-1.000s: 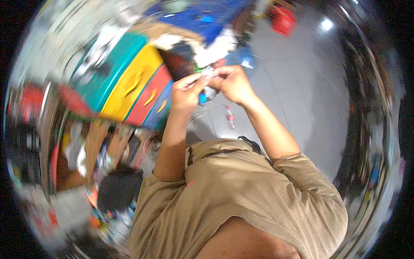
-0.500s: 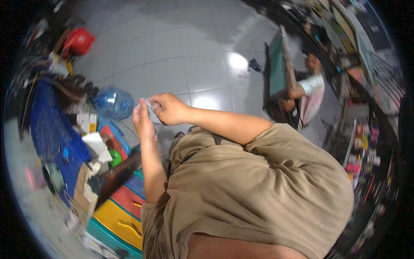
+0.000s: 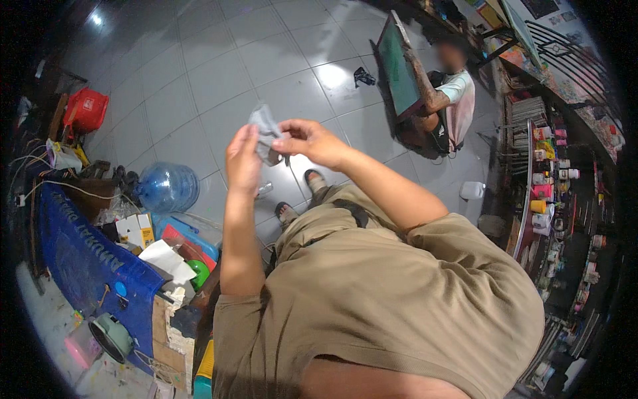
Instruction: The person moves a screen printing frame to a workbench, wipes it with a cloth, cuts a strip of tape, and applies it to the frame edges. The person also handles a t-shirt and uses scissors to cut tape.
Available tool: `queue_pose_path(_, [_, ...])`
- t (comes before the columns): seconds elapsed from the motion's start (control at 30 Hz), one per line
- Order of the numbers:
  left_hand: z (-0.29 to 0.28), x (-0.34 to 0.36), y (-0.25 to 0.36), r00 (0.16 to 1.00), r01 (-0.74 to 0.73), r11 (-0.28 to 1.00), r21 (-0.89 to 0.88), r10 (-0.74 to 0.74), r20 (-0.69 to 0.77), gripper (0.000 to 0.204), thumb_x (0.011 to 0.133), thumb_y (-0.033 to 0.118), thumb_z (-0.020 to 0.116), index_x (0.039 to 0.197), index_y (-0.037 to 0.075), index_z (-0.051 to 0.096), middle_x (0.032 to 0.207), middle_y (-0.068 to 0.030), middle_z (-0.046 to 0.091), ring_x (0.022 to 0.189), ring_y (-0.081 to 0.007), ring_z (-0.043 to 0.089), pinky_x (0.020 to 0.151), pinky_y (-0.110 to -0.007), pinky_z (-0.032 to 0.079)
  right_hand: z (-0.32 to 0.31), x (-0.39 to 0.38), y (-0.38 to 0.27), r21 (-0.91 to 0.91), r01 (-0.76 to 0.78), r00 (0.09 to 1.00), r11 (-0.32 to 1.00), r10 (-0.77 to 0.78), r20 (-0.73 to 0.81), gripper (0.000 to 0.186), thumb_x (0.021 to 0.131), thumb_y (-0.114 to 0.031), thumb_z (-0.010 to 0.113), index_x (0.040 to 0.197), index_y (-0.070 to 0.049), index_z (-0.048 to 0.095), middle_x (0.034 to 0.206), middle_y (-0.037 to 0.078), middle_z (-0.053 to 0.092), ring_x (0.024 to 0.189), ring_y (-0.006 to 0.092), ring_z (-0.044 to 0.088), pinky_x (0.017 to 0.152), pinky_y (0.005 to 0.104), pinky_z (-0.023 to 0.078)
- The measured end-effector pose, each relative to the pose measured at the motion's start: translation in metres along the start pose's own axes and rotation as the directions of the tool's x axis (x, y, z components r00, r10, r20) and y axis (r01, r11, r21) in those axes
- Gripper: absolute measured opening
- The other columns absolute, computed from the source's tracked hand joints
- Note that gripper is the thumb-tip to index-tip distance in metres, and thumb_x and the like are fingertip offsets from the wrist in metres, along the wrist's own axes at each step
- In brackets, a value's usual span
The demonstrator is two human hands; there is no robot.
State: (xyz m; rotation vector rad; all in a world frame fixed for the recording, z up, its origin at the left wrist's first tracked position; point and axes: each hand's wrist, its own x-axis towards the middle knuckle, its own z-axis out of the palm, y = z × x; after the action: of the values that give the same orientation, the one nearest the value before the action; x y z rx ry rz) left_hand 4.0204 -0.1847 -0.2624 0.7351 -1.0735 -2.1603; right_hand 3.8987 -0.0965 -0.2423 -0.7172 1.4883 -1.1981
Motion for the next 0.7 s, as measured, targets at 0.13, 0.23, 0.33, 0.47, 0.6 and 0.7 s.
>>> queue_pose_path(0.13, [0.002,0.008,0.002,0.997,-0.054,0.984,0.171,0.043,0.067,0.02,0.082,0.014,0.051,0.094,-0.003,0.052,0.08,-0.0072,0.059,0.069,-0.0082,0.054,0.059,-0.021,0.043,-0.001,0.023,-0.006,0.157,0.111,0.982,0.981,-0.084,-0.171,0.028,0.075,-0.021,0.061,0.088,0.003,0.057,0.076,0.007,0.059,0.065,0.0116,0.054,0.06,0.0228,0.042])
queue_pose_path(0.23, [0.002,0.021,0.01,0.999,0.019,0.989,0.145,-0.024,0.031,0.018,0.079,0.009,0.055,0.093,-0.003,0.053,0.077,-0.0083,0.06,0.064,-0.0083,0.054,0.055,-0.019,0.043,-0.003,0.033,-0.021,0.347,0.223,0.954,0.911,-0.13,-0.271,0.014,0.077,-0.012,0.056,0.083,0.0,0.058,0.074,0.006,0.059,0.063,0.0111,0.055,0.058,0.0233,0.044])
queue_pose_path(0.33, [-0.004,0.041,0.013,0.989,-0.006,0.981,0.192,-0.022,0.143,0.019,0.075,0.005,0.059,0.092,-0.003,0.055,0.074,-0.0082,0.06,0.061,-0.008,0.054,0.053,-0.018,0.043,-0.017,0.056,-0.022,0.365,0.245,0.931,0.898,-0.113,-0.348,0.012,0.078,-0.005,0.051,0.087,0.003,0.053,0.076,0.008,0.058,0.065,0.014,0.056,0.055,0.0227,0.046])
queue_pose_path(0.47, [-0.022,0.085,0.032,0.959,0.081,0.797,0.598,-0.226,0.171,0.02,0.073,0.008,0.062,0.09,-0.003,0.058,0.076,-0.0028,0.059,0.062,-0.006,0.052,0.053,-0.02,0.043,-0.055,0.1,-0.028,0.401,0.285,0.88,0.871,-0.072,-0.469,0.021,0.078,-0.006,0.049,0.096,0.004,0.047,0.089,0.012,0.054,0.068,0.0174,0.056,0.055,0.0248,0.049])
queue_pose_path(0.6, [-0.041,0.158,0.037,0.902,0.226,0.667,0.709,-0.419,0.106,0.018,0.072,0.009,0.062,0.087,-0.001,0.059,0.07,-0.0012,0.058,0.058,-0.0058,0.05,0.05,-0.02,0.041,-0.108,0.161,-0.044,0.5,0.375,0.862,0.781,-0.095,-0.497,0.018,0.08,-0.007,0.047,0.095,0.003,0.046,0.088,0.01,0.053,0.079,0.0191,0.054,0.066,0.0311,0.047])
queue_pose_path(0.7, [-0.034,0.211,0.049,0.839,0.225,0.546,0.807,-0.53,0.125,0.018,0.071,0.013,0.063,0.084,0.001,0.06,0.063,0.0016,0.055,0.053,-0.0048,0.046,0.047,-0.021,0.039,-0.151,0.222,-0.055,0.544,0.331,0.888,0.771,-0.06,-0.456,0.014,0.082,-0.005,0.044,0.093,0.002,0.046,0.089,0.009,0.053,0.08,0.0192,0.053,0.069,0.0324,0.046])
